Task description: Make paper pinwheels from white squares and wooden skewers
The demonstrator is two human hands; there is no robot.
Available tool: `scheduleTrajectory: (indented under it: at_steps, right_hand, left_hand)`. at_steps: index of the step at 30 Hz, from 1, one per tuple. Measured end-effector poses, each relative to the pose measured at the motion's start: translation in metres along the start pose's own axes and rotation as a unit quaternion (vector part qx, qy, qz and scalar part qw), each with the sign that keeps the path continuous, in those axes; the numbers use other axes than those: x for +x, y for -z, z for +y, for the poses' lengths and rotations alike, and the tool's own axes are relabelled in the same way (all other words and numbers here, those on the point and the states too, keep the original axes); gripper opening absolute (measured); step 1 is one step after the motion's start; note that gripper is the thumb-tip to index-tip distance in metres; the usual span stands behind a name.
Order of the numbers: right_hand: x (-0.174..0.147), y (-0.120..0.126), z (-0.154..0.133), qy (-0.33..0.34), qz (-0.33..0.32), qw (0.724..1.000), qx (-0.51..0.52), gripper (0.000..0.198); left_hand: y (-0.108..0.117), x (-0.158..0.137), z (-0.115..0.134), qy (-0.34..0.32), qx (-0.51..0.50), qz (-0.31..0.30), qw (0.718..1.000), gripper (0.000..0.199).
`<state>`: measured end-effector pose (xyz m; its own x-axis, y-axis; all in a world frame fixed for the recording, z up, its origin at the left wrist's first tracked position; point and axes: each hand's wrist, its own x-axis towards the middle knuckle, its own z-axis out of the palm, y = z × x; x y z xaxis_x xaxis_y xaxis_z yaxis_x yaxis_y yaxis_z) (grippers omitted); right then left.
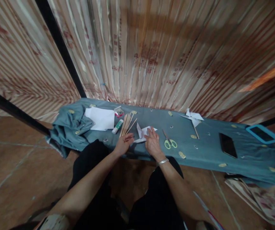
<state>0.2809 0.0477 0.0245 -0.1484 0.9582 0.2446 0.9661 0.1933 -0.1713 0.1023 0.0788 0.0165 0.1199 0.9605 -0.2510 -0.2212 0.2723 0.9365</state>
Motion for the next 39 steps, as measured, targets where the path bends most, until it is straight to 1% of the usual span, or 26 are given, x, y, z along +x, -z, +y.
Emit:
scheduleTrajectory:
  at_steps: [3,5,7,9,11,13,16,19,21,25,29,32,35,39]
  right_hand:
    - [0.002,0.000,0.001,0.001,0.008,1.000,0.006,0.033]
    - [0.002,-0.001,0.002,0.003,0.011,1.000,0.011,0.032]
    - [0.001,-0.002,0.003,0.004,0.014,1.000,0.017,0.033]
    - [-0.001,-0.003,0.004,-0.002,0.019,0.999,0.025,0.035]
    - [-0.002,-0.004,0.005,-0.016,0.024,0.999,0.041,0.038]
    - [-0.002,-0.004,0.007,-0.032,0.026,0.997,0.067,0.038]
    - [-0.001,-0.005,0.011,-0.056,0.028,0.992,0.114,0.037]
    - [-0.001,-0.006,0.011,-0.064,0.033,0.986,0.148,0.037]
    - [0.000,-0.007,0.008,-0.061,0.035,0.984,0.161,0.037]
    - [0.000,-0.005,0.002,-0.050,0.040,0.986,0.157,0.038]
    - [-0.004,0.002,-0.005,-0.041,0.056,0.990,0.127,0.041]
    - [-0.009,0.011,-0.011,-0.036,0.079,0.990,0.111,0.043]
    - [-0.014,0.019,-0.016,-0.028,0.099,0.989,0.106,0.048]
    - [-0.018,0.026,-0.019,-0.023,0.110,0.989,0.097,0.052]
  left_hand:
    - [-0.003,0.004,0.000,-0.005,-0.016,0.012,1.000,0.037]
    - [-0.004,0.003,0.003,0.015,-0.049,0.015,0.999,0.041]
    - [-0.005,0.000,0.008,0.050,-0.088,0.008,0.995,0.043]
    - [-0.007,-0.004,0.012,0.099,-0.126,-0.006,0.987,0.039]
    - [-0.011,-0.007,0.015,0.152,-0.151,-0.024,0.976,0.037]
    - [-0.016,-0.009,0.018,0.203,-0.180,-0.041,0.962,0.040]
    - [-0.025,-0.008,0.022,0.242,-0.197,-0.056,0.948,0.048]
    - [-0.033,-0.002,0.026,0.255,-0.193,-0.062,0.946,0.052]
    - [-0.037,0.002,0.028,0.254,-0.195,-0.073,0.944,0.048]
    - [-0.040,0.009,0.028,0.243,-0.208,-0.122,0.940,0.036]
    - [-0.038,0.011,0.026,0.221,-0.214,-0.134,0.942,0.031]
    - [-0.039,0.008,0.026,0.169,-0.200,-0.143,0.954,0.034]
    - [-0.042,0.003,0.029,0.108,-0.174,-0.148,0.968,0.042]
    - [-0.048,-0.001,0.033,0.043,-0.131,-0.149,0.979,0.053]
